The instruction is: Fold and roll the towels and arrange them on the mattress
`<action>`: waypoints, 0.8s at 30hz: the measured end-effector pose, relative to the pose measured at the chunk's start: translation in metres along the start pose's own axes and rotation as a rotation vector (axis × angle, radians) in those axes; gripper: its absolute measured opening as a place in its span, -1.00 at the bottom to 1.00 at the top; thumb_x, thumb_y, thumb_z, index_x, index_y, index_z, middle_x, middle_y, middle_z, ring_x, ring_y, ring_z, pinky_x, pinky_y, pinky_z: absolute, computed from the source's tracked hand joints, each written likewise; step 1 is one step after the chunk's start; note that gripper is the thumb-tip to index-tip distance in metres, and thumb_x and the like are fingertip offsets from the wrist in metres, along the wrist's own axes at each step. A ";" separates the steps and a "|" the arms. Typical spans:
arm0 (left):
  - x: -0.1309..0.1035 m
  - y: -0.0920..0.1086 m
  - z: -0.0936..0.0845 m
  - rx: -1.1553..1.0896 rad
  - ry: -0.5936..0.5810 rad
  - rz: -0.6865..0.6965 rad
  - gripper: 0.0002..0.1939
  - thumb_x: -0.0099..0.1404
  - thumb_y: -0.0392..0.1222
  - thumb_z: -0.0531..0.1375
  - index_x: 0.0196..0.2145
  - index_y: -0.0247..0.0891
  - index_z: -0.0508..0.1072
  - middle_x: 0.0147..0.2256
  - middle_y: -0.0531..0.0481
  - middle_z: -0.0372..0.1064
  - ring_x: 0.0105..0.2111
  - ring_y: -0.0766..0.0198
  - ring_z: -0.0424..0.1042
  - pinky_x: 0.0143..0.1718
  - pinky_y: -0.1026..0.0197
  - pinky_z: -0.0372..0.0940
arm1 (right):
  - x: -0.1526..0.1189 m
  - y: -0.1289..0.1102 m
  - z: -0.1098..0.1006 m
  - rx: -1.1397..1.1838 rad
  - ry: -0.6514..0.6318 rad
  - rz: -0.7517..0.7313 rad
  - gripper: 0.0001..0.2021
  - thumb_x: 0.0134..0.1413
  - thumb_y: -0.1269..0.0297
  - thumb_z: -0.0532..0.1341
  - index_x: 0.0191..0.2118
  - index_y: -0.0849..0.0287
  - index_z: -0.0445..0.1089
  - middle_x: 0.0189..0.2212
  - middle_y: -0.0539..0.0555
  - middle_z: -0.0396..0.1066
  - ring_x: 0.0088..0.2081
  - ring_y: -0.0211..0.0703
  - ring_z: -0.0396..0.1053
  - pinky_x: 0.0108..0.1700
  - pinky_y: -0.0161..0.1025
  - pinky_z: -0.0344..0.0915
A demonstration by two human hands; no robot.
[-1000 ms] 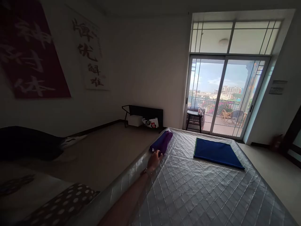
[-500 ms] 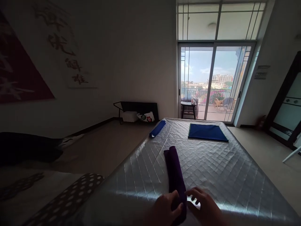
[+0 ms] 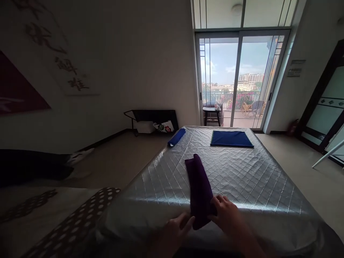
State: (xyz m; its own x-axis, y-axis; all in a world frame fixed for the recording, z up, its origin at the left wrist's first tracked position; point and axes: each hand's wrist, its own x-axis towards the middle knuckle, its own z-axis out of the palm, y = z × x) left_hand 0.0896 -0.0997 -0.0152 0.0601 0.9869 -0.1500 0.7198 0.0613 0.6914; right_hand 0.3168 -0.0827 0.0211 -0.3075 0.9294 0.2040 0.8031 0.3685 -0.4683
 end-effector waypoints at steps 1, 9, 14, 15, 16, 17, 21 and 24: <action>0.001 0.002 0.004 -0.066 -0.004 0.019 -0.67 0.31 0.16 0.13 -0.34 -0.13 0.49 -0.37 -0.03 0.56 -0.30 0.09 0.55 -0.26 0.18 0.25 | 0.000 0.002 -0.001 -0.017 0.015 -0.008 -0.72 0.02 0.44 0.37 -0.13 0.04 0.44 -0.19 0.03 0.52 -0.16 -0.04 0.49 -0.21 -0.18 0.44; 0.007 -0.006 0.034 -0.618 -0.043 0.141 -0.58 0.16 0.23 0.25 -0.33 -0.21 0.40 -0.40 -0.03 0.49 -0.33 0.16 0.49 -0.24 0.21 0.34 | -0.005 -0.006 -0.002 -0.159 0.196 -0.196 -0.66 -0.01 0.50 0.30 -0.08 0.07 0.45 0.09 0.13 0.43 0.09 0.07 0.38 0.10 0.01 0.36; 0.002 -0.013 0.035 -0.548 -0.051 0.205 -0.64 0.17 0.15 0.27 -0.41 -0.22 0.39 -0.45 0.01 0.43 -0.41 0.24 0.40 -0.32 0.26 0.29 | 0.001 -0.021 0.020 -0.153 0.163 -0.336 -0.66 0.10 0.48 0.27 0.01 0.09 0.43 -0.07 0.08 0.51 -0.05 -0.07 0.43 0.03 -0.11 0.32; 0.002 -0.014 0.035 -0.546 -0.039 0.219 -0.65 0.17 0.13 0.27 -0.43 -0.22 0.39 -0.45 0.01 0.42 -0.41 0.25 0.39 -0.33 0.26 0.28 | 0.003 -0.022 0.025 -0.177 0.153 -0.341 -0.74 0.13 0.47 0.27 -0.05 0.11 0.45 -0.17 0.07 0.52 -0.13 -0.09 0.45 -0.03 -0.13 0.32; 0.001 -0.015 0.035 -0.546 -0.029 0.229 -0.67 0.17 0.11 0.27 -0.43 -0.22 0.39 -0.46 0.02 0.41 -0.41 0.26 0.38 -0.33 0.27 0.28 | 0.005 -0.022 0.030 -0.201 0.144 -0.344 -0.83 0.15 0.48 0.26 -0.15 0.12 0.46 -0.26 0.05 0.52 -0.20 -0.10 0.45 -0.08 -0.14 0.32; 0.001 -0.016 0.034 -0.548 -0.020 0.238 -0.69 0.17 0.08 0.27 -0.43 -0.22 0.39 -0.46 0.02 0.39 -0.41 0.26 0.37 -0.33 0.27 0.28 | 0.006 -0.022 0.034 -0.217 0.141 -0.342 -0.89 0.15 0.49 0.25 -0.26 0.13 0.44 -0.35 0.03 0.50 -0.26 -0.12 0.44 -0.12 -0.15 0.31; 0.000 -0.019 0.030 -0.563 -0.036 0.287 -0.77 0.16 0.00 0.25 -0.42 -0.22 0.44 -0.43 0.01 0.38 -0.36 0.25 0.36 -0.29 0.27 0.29 | 0.012 -0.018 0.039 -0.101 0.226 -0.302 -0.82 0.11 0.57 0.17 -0.36 0.13 0.39 -0.44 0.00 0.47 -0.33 -0.16 0.44 -0.17 -0.18 0.31; 0.002 -0.023 0.015 -0.586 -0.050 0.271 -0.79 0.15 -0.02 0.22 -0.39 -0.22 0.49 -0.42 -0.01 0.39 -0.37 0.25 0.35 -0.31 0.26 0.28 | 0.019 -0.002 0.022 0.226 0.314 -0.157 -0.90 0.18 0.36 0.15 -0.27 0.10 0.42 -0.43 0.00 0.49 -0.39 -0.17 0.45 -0.29 -0.23 0.36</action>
State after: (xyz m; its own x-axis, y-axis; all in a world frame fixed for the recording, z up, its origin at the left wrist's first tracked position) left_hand 0.0839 -0.1013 -0.0418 0.2285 0.9716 0.0611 0.1783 -0.1035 0.9785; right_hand 0.2975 -0.0654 0.0068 -0.2188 0.8235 0.5234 0.6162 0.5325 -0.5802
